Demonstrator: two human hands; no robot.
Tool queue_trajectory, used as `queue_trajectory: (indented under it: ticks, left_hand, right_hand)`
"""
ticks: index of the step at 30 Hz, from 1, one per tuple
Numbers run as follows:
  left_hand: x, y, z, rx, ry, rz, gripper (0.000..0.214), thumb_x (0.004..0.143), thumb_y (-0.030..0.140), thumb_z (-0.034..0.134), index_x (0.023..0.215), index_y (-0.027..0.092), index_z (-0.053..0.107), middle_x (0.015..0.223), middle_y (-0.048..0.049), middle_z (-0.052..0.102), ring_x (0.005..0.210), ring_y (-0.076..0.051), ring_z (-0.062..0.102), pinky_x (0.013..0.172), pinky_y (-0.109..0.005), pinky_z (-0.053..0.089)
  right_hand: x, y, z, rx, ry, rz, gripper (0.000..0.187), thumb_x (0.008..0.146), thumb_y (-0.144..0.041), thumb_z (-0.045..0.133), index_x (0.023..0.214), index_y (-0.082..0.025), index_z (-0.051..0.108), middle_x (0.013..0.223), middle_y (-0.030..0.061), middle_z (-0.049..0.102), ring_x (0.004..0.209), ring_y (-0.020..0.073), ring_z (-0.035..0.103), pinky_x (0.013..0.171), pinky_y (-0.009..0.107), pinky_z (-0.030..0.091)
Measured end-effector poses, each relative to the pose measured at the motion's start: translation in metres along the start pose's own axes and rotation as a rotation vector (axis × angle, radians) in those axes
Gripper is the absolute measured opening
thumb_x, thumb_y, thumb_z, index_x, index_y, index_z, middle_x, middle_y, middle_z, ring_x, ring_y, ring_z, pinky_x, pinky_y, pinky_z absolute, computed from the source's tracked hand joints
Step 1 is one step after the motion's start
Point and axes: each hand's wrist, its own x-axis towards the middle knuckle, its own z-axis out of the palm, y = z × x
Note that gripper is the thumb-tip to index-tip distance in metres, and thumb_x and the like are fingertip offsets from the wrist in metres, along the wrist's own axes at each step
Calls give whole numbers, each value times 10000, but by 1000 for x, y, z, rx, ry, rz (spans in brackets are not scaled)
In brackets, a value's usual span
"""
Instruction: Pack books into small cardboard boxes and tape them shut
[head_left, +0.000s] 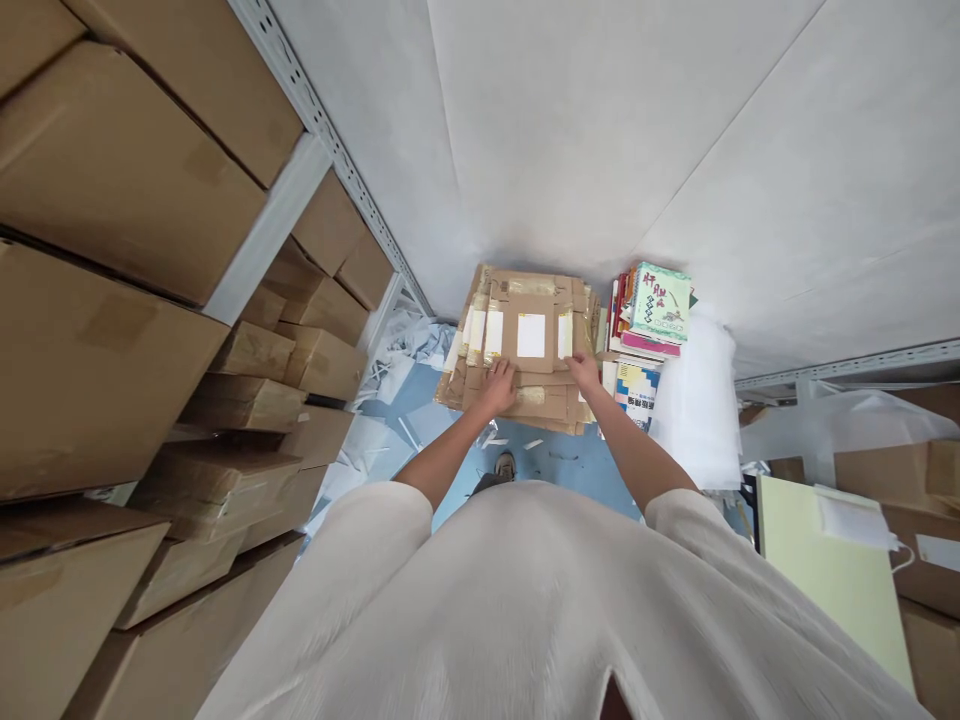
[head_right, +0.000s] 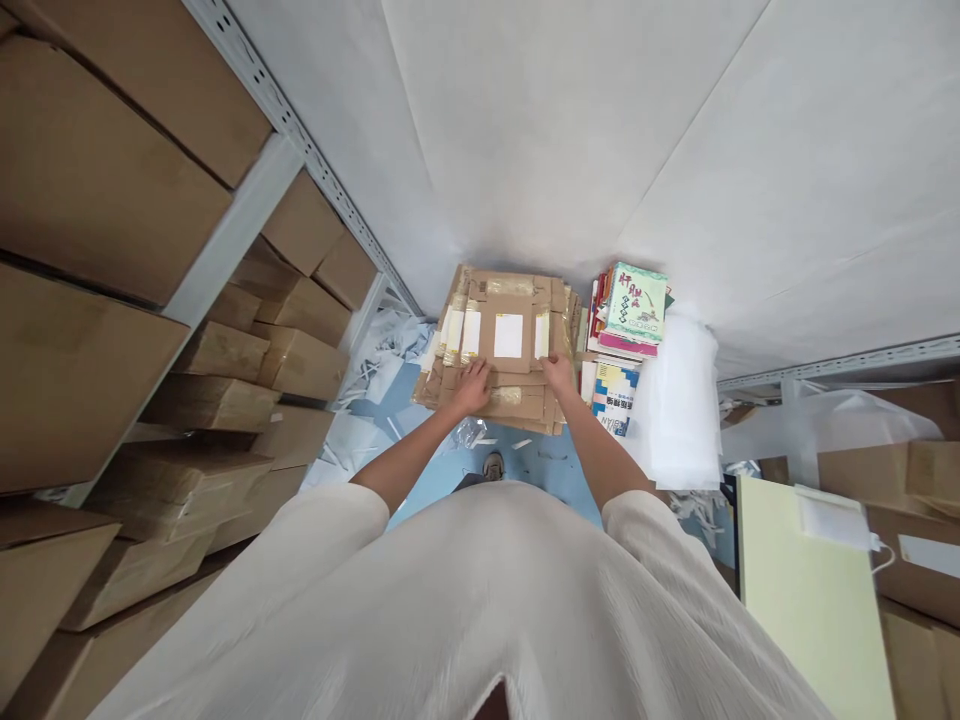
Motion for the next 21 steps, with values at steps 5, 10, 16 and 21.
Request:
queue_trajectory:
  ticks: [5,10,16,21]
  left_hand:
    - [-1,-2,1,-21,16,7,764,985,185,584,1741,187,471,1874,-226,375,1761,-398,309,1406,-654,284]
    - [-1,1,-3,-64,85,-17,727,1052,269,576,1762,194,440,1875,-230,367,1766,-408,304,1410,-658,271]
    - [4,11,-28,-134,247,-36,623,1170,415,440,1752,192,455,1873,-210,378,1751,-364,338,1433,-591,271]
    - [12,10,-58,-217,444,-22,661,1178,467,425,1775,185,402,1860,-217,388,1746,-362,338,1432,-593,294]
  right_hand:
    - [-2,-11,2,74,20,62,231,778,-348,716,982,-239,707,1053,103,825,1104,294,776,1063,436,608]
    - [-8,-25,-1,186,32,-48,253,830,-396,737,1034,-249,709,1081,96,818,1105,286,765,1078,460,607]
    - [-17,-65,-13,289,-68,-230,388,884,-482,784,1188,-246,739,1119,96,827,1118,282,766,1093,454,598]
    - [-31,-103,-25,340,-156,-393,447,917,-505,812,1282,-256,739,1115,83,824,1137,295,759,1081,440,591]
